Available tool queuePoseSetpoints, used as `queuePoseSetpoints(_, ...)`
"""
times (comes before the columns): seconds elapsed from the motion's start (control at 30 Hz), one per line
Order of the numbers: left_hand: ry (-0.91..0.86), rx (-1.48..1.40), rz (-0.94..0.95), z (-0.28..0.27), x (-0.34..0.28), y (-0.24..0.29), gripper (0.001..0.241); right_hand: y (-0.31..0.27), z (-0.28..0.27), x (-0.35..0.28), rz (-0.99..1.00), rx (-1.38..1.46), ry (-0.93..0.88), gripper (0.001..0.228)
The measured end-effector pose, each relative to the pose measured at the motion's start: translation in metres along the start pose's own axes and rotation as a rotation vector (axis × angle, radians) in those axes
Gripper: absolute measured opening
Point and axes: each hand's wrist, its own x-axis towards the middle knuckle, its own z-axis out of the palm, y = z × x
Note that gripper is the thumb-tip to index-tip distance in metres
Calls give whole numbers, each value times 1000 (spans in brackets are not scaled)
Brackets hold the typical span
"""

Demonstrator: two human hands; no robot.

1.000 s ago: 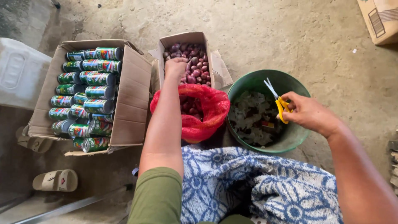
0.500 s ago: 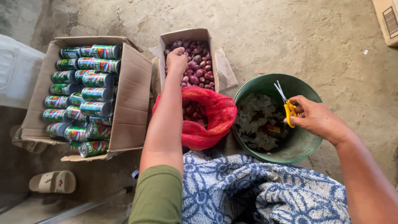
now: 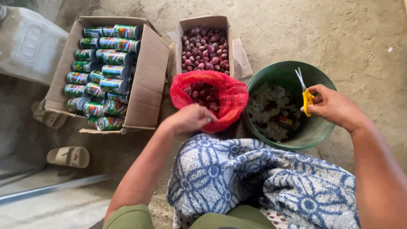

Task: Trimming and peeling small red onions using a pair of scissors.

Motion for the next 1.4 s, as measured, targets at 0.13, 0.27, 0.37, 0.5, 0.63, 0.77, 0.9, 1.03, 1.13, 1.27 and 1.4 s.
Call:
queuePoseSetpoints(0.13,-226,17,-161,18,-11,-5,28,2,1,4,-41,-55,7,60)
queuePoseSetpoints(0.27,-82,-31,-173,6,1,-2,28,-7,3,-1,-48,-57,15,58)
queuePoseSetpoints(0.37,185,90,-135,-2,31,-10,23,-11,3,0,-43,-72,40,60)
queuePoseSetpoints(0.5,172,443,-205,0,66,-4,19,-14,2,-5,-47,-107,58,61)
queuePoseSetpoints(0.63,82,606,-211,24,83,-18,26,-9,-1,-5,-71,-128,82,61)
queuePoseSetpoints(0.77,190,564,-172,34,80,-36,29,1,-3,-6,-61,-90,77,61)
queuePoseSetpoints(0.9,317,390,-159,38,75,-59,32,-5,-7,-14,-24,-113,84,62)
queuePoseSetpoints(1.03,379,200,-226,25,70,-54,26,2,-7,-11,-62,-54,94,62)
queuePoseSetpoints(1.13,404,-213,-406,4,61,-26,22,-4,-9,-18,-48,-75,107,61)
queuePoseSetpoints(1.27,424,-951,-328,-21,43,23,24,-8,-11,-22,-95,-40,119,60)
queuePoseSetpoints(1.4,318,-1398,29,-24,51,67,40,-15,-15,-29,-146,12,182,58)
